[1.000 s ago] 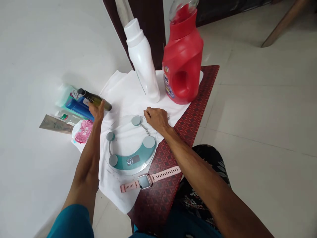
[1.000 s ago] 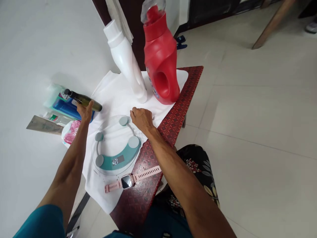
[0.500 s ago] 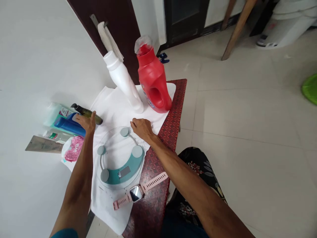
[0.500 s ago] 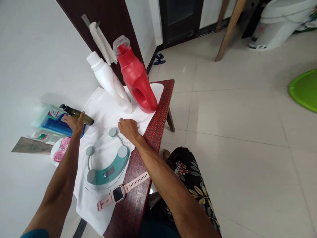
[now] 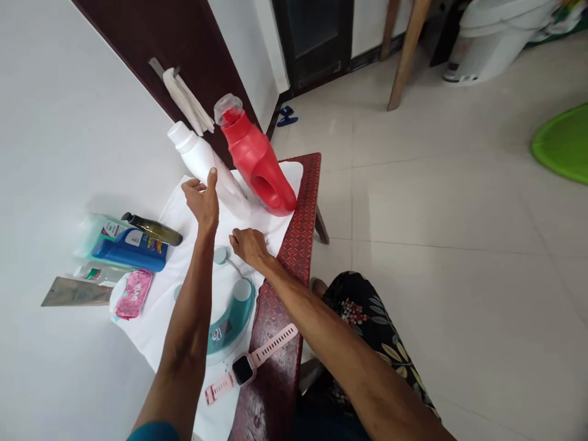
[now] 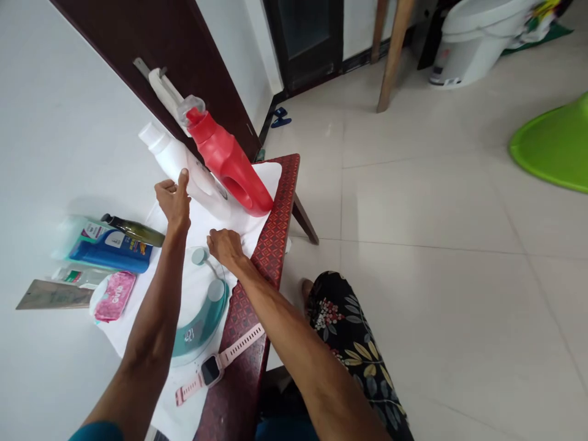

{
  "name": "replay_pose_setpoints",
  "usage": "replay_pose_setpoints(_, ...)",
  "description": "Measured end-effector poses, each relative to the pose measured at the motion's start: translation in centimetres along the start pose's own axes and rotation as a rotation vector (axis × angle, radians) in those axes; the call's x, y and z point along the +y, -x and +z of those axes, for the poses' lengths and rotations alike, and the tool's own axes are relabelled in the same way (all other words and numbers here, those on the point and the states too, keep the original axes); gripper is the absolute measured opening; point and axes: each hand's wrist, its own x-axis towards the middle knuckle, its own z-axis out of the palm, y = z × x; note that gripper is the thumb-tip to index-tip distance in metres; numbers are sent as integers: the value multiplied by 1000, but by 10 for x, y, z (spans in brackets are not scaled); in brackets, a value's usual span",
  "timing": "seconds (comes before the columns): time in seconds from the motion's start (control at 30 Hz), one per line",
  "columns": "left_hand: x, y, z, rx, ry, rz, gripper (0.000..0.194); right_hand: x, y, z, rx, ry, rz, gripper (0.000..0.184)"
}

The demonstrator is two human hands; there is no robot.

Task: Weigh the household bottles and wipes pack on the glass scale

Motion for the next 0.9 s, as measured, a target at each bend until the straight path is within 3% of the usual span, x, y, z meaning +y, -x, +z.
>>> replay_pose_setpoints(0.07,3,9,7,42,-11,-34,56,-1,0,0,-6,-4,0,43)
replay_pose_setpoints(0.2,8,23,30,-55,167,-92,52,-1,0,0,-13,5,11,44)
replay_pose_setpoints(0.33,3,14,30,52,259,-144,56,0,1,-2,-13,20,13,44)
replay_pose_setpoints(0.47,-14,-2,-6,188,210,-130,56,0,1,-1,-17,25,7,43)
replay_pose_setpoints(0.6,-18,-3,-43,224,193,-62,59,0,1,-1,-25,37,12,44)
replay_pose_setpoints(0.73,-1,11,-81,237,236,1,66,0,1,-1,-30,37,14,44)
replay_pose_setpoints(0.9,29,51,-148,215,265,11,73,2,2,1,-26,18,20,45)
